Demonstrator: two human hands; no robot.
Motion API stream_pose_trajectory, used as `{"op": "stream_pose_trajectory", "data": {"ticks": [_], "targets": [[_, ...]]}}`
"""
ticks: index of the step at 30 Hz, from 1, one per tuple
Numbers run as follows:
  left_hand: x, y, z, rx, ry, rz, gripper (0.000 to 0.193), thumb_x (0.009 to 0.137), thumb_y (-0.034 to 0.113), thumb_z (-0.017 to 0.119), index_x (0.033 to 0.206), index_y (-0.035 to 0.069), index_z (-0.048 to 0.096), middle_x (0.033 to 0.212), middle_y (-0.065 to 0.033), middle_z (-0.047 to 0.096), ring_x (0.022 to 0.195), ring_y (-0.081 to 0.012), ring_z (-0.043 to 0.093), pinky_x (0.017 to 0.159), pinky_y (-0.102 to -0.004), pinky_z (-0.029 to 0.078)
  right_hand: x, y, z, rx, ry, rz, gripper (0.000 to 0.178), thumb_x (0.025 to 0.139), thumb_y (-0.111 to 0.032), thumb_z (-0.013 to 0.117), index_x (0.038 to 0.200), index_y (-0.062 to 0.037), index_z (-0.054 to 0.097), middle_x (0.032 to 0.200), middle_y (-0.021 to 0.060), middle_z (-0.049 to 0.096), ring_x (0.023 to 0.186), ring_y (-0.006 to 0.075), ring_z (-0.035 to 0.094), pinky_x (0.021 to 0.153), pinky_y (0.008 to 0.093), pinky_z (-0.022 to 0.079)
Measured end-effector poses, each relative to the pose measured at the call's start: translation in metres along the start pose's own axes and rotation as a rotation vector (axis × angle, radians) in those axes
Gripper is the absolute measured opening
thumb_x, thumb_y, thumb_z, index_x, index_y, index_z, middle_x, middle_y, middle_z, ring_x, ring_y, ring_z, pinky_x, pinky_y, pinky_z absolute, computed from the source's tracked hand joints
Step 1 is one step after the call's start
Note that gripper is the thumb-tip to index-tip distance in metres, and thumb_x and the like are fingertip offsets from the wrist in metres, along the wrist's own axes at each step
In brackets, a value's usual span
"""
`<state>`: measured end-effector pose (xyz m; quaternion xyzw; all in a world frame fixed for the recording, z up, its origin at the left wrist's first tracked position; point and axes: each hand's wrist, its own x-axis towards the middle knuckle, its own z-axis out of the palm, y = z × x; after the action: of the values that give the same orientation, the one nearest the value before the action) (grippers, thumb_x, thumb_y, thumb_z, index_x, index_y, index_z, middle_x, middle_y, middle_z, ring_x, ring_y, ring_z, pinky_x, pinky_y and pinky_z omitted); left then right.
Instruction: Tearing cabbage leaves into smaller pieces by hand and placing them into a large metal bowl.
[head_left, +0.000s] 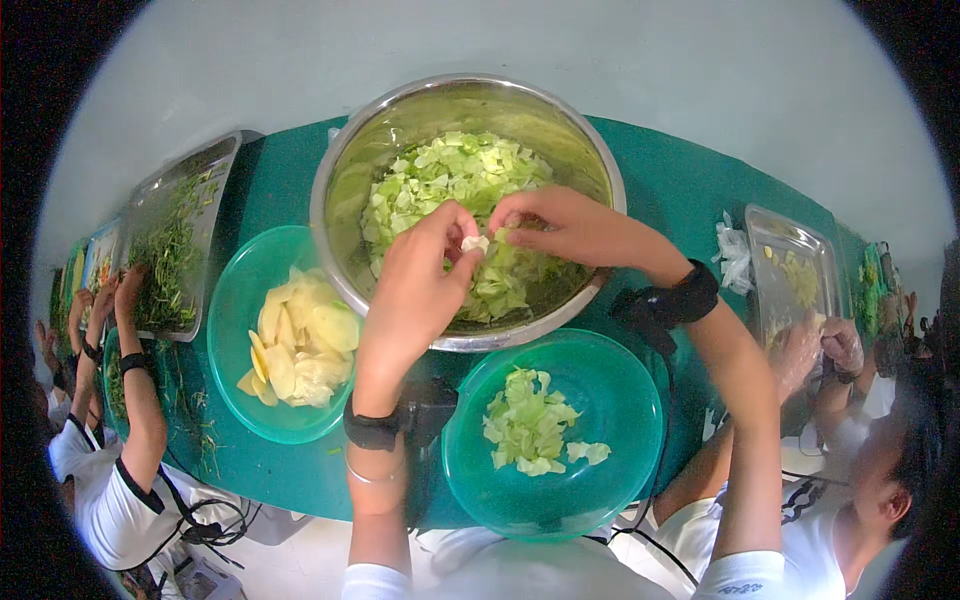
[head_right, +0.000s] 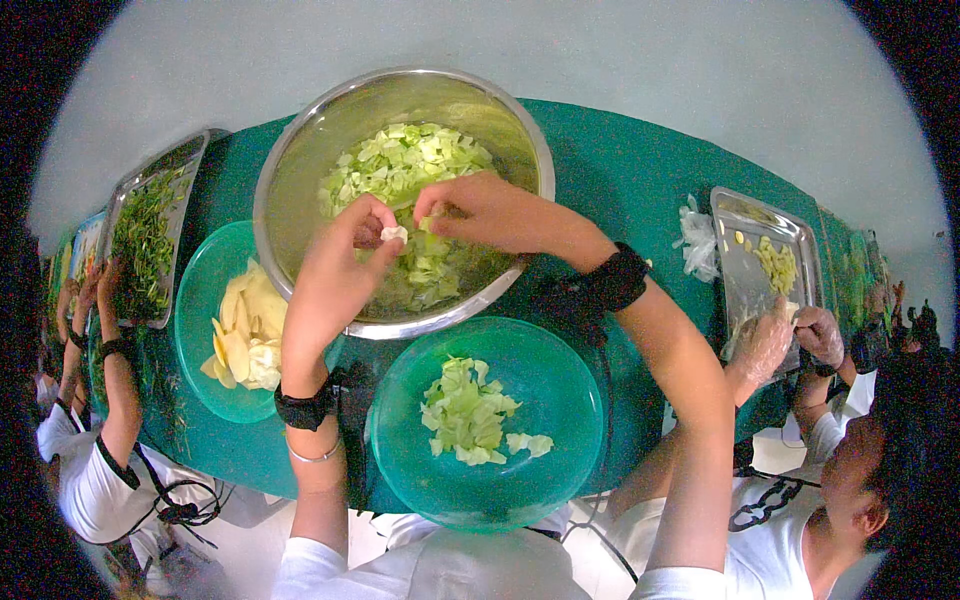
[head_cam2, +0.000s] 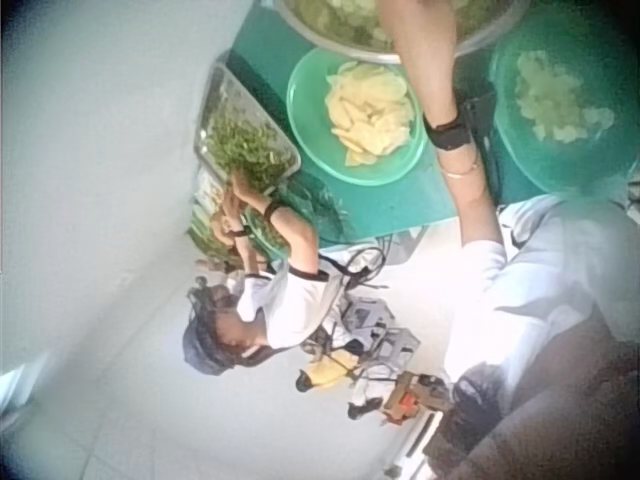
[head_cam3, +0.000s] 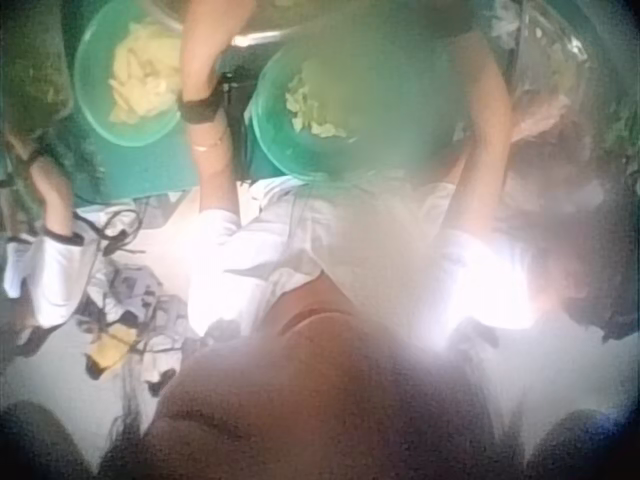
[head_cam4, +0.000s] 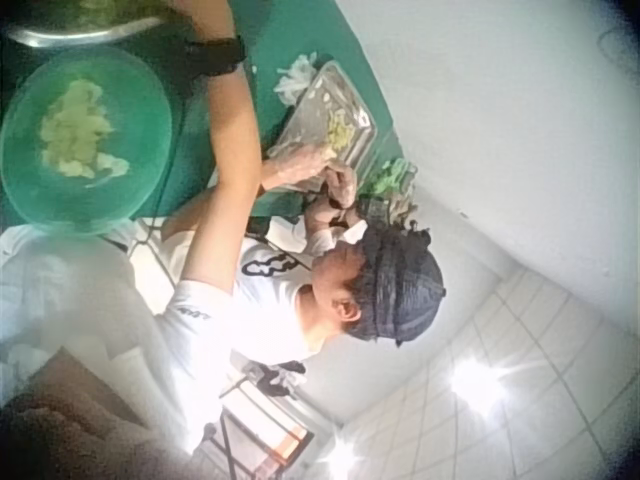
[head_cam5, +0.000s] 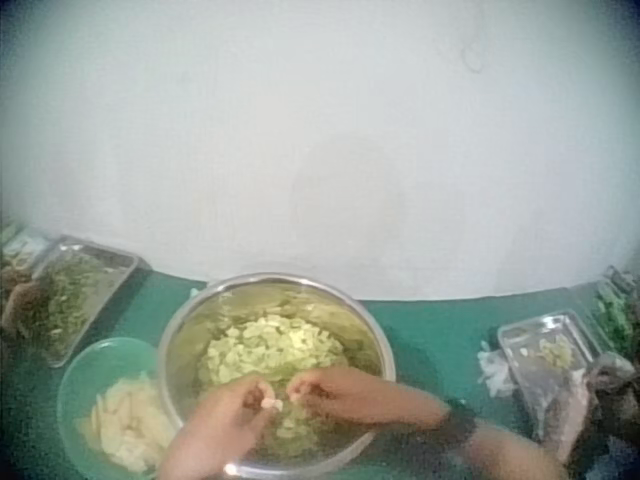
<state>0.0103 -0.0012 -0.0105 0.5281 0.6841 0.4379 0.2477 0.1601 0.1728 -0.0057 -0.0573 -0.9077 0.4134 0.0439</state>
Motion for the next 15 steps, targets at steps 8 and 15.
{"op": "stream_pose_trajectory", "data": {"ticks": [8, 15], "targets": [[0.0, 0.002, 0.001, 0.022, 0.054, 0.053, 0.011, 0.089, 0.005, 0.067, 0.094, 0.001, 0.058, 0.089, -0.0113, 0.065, 0.084, -0.0242, 0.064, 0.08, -0.0346, 0.051, -0.009, 0.024, -0.001, -0.644, 0.232, -0.067, 0.023, 0.08, -0.004, 0.062, 0.102, -0.0099, 0.067, 0.103, 0.0128, 0.066, 0.102, 0.0335, 0.064, 0.086, 0.046, 0.052], [-0.003, 0.005, -0.002, 0.055, 0.027, 0.004, 0.013, 0.088, 0.006, 0.069, 0.091, 0.001, 0.057, 0.089, -0.0145, 0.066, 0.088, -0.0288, 0.066, 0.082, -0.0371, 0.051, -0.003, 0.015, -0.008, -0.512, -0.073, 0.056, 0.027, 0.079, -0.011, 0.07, 0.105, -0.0114, 0.064, 0.098, 0.0078, 0.065, 0.1, 0.0313, 0.062, 0.086, 0.0432, 0.049]]}}
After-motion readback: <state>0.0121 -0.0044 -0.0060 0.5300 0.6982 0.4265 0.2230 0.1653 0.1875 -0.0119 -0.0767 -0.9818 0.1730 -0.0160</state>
